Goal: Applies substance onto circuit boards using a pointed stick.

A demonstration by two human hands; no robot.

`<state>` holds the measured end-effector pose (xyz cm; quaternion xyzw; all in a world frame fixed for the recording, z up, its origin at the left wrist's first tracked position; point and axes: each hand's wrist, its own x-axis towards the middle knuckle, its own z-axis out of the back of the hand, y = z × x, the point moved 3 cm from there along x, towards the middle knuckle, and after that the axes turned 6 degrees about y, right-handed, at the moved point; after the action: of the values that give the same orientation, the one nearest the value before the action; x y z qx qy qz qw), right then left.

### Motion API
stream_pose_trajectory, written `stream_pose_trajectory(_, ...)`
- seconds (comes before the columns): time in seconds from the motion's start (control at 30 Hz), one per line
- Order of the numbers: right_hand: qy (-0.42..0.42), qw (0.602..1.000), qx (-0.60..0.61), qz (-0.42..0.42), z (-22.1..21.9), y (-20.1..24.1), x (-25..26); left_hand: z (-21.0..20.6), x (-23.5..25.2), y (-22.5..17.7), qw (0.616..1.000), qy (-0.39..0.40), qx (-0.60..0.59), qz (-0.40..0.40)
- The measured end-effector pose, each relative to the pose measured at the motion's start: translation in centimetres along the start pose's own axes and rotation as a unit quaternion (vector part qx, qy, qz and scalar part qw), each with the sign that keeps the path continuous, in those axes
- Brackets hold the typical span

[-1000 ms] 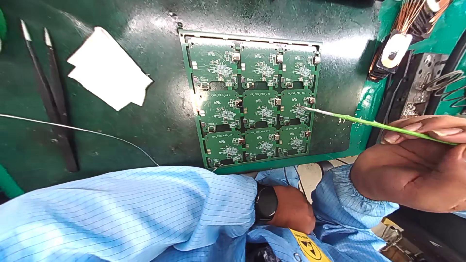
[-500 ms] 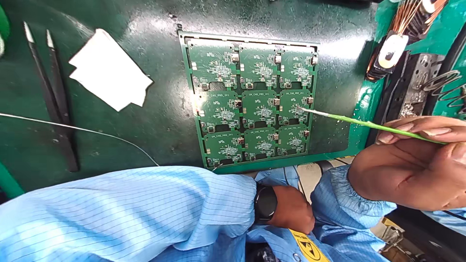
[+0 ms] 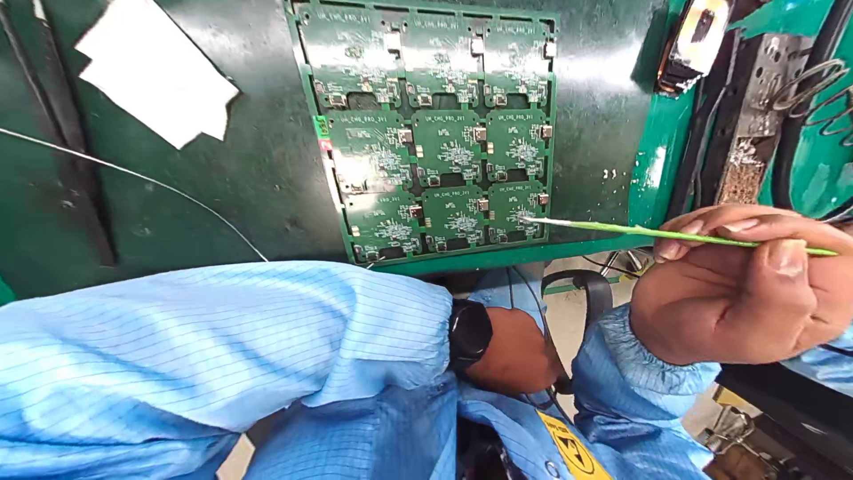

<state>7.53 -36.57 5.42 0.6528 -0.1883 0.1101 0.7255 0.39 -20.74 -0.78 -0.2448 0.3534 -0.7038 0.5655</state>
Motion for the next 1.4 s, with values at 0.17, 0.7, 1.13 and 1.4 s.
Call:
stream_pose_trajectory(0.17, -0.003, 1.000, -0.009, 0.008, -0.3, -0.3, -0.3, 0.1, -0.1, 0.2, 0.999, 0.042, -0.019, -0.017)
stream_pose_trajectory(0.7, 0.018, 0.999, -0.039, 0.019, -0.7, 0.0, 0.1, -0.2, -0.2, 0.5, 0.999, -0.003, 0.022, -0.046)
stream_pose_trajectory(1.13, -0.043, 0.999, 0.016, -0.027, -0.8, -0.6, 0.1, 1.2, -0.3, 0.2, 0.998, 0.049, 0.000, -0.027)
stream_pose_trajectory(1.4, -0.048, 0.998, -0.017, -0.033, -1.2, -1.2, 0.0, -0.2, -0.1, 0.5, 0.999, -0.012, 0.011, -0.043)
